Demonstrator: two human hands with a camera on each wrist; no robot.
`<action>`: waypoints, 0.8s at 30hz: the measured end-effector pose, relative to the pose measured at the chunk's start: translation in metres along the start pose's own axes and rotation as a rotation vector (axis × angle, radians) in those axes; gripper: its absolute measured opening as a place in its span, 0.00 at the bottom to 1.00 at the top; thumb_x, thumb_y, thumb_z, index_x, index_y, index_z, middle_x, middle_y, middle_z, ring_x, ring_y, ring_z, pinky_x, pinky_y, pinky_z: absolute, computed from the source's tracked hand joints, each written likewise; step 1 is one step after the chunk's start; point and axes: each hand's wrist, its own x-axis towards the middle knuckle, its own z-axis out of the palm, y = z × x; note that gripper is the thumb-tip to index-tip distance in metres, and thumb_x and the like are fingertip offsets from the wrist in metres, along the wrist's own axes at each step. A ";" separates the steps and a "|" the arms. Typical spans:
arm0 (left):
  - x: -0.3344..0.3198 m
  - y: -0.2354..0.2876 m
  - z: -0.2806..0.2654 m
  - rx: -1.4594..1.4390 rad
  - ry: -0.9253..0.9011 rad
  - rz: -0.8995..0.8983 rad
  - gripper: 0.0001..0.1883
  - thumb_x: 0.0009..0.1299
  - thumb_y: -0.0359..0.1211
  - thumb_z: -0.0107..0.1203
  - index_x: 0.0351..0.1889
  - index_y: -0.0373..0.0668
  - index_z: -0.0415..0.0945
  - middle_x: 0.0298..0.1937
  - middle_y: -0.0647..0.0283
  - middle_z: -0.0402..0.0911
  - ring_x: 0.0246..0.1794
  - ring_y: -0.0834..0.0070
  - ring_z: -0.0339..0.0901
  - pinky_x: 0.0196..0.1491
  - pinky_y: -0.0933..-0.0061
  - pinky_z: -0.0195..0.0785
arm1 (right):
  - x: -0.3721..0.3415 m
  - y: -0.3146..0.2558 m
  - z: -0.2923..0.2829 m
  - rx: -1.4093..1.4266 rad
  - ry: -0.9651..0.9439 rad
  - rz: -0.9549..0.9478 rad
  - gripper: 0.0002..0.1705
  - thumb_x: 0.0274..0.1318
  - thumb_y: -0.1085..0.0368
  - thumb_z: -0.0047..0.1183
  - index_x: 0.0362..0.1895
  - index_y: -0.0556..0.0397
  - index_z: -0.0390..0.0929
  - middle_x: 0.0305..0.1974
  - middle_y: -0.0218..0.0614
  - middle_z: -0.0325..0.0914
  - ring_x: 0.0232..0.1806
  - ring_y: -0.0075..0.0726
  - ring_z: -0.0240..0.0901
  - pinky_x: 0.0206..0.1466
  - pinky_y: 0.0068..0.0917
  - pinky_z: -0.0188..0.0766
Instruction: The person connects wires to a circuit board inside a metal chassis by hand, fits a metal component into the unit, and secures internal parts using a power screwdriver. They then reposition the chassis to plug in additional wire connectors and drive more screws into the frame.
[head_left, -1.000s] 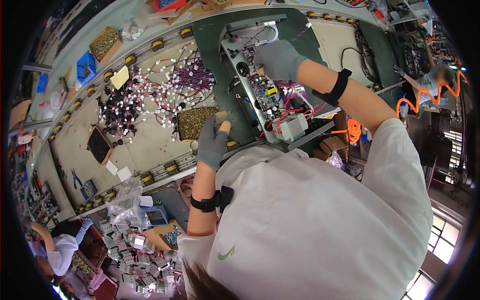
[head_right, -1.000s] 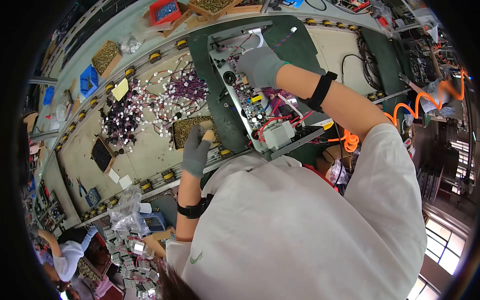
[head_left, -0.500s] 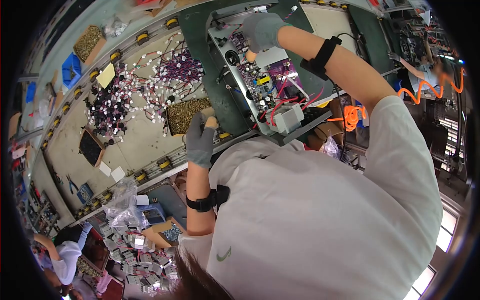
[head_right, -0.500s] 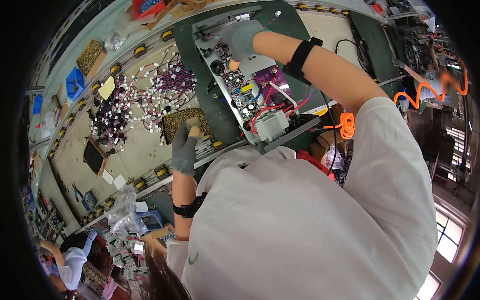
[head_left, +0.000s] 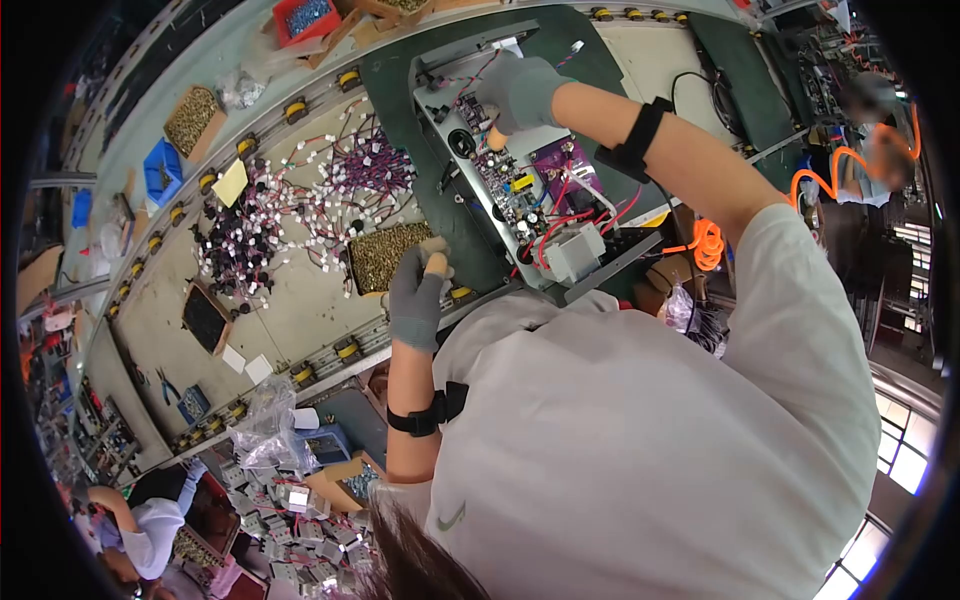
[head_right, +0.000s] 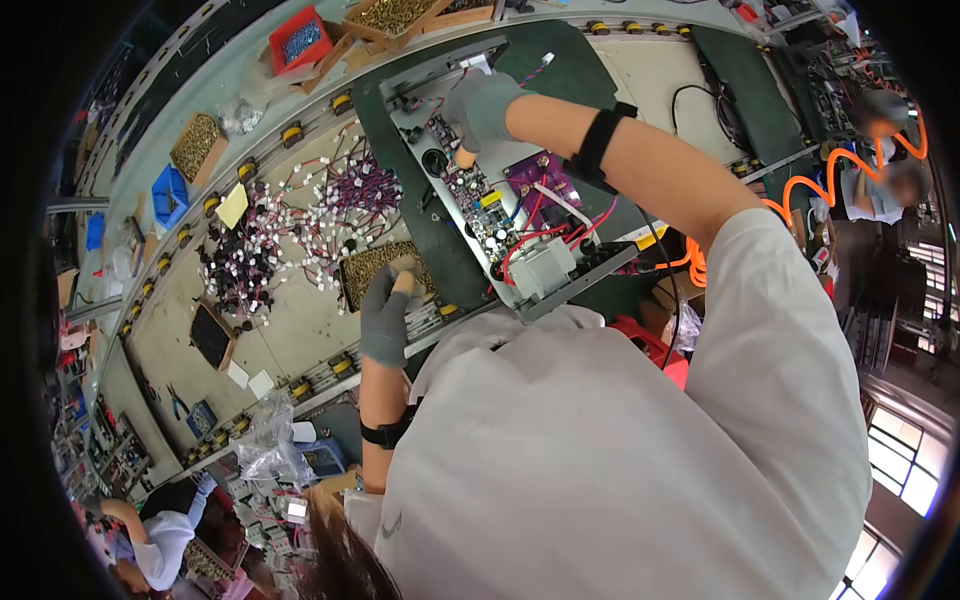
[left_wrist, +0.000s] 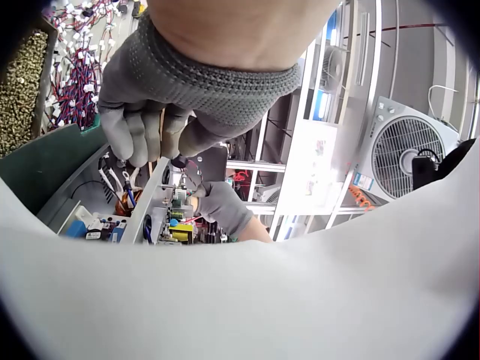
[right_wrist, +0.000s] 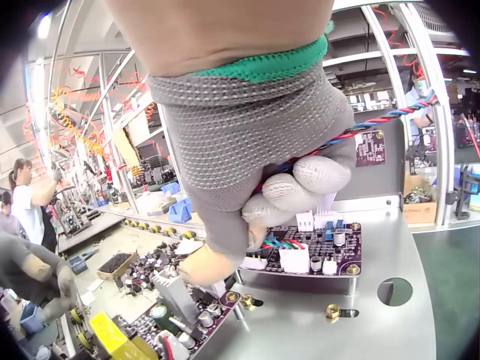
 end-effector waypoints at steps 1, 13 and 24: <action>0.000 0.003 0.000 0.001 -0.004 0.014 0.15 0.67 0.33 0.48 0.50 0.35 0.71 0.42 0.64 0.76 0.35 0.82 0.71 0.37 0.82 0.64 | -0.013 0.003 -0.003 0.013 0.109 -0.076 0.20 0.43 0.54 0.60 0.42 0.47 0.79 0.38 0.41 0.78 0.42 0.43 0.75 0.41 0.37 0.72; 0.005 -0.001 0.018 0.053 -0.040 -0.096 0.15 0.68 0.32 0.47 0.51 0.38 0.71 0.44 0.63 0.77 0.36 0.82 0.72 0.38 0.82 0.67 | -0.107 0.118 0.074 0.170 0.131 0.003 0.14 0.50 0.64 0.51 0.43 0.41 0.78 0.40 0.35 0.76 0.44 0.44 0.73 0.48 0.37 0.68; 0.009 -0.014 0.029 0.060 -0.022 -0.107 0.14 0.68 0.32 0.48 0.50 0.38 0.72 0.42 0.63 0.77 0.34 0.81 0.73 0.35 0.83 0.67 | -0.112 0.089 0.098 0.412 -0.018 0.014 0.14 0.43 0.66 0.54 0.38 0.42 0.82 0.35 0.37 0.77 0.40 0.45 0.74 0.41 0.35 0.70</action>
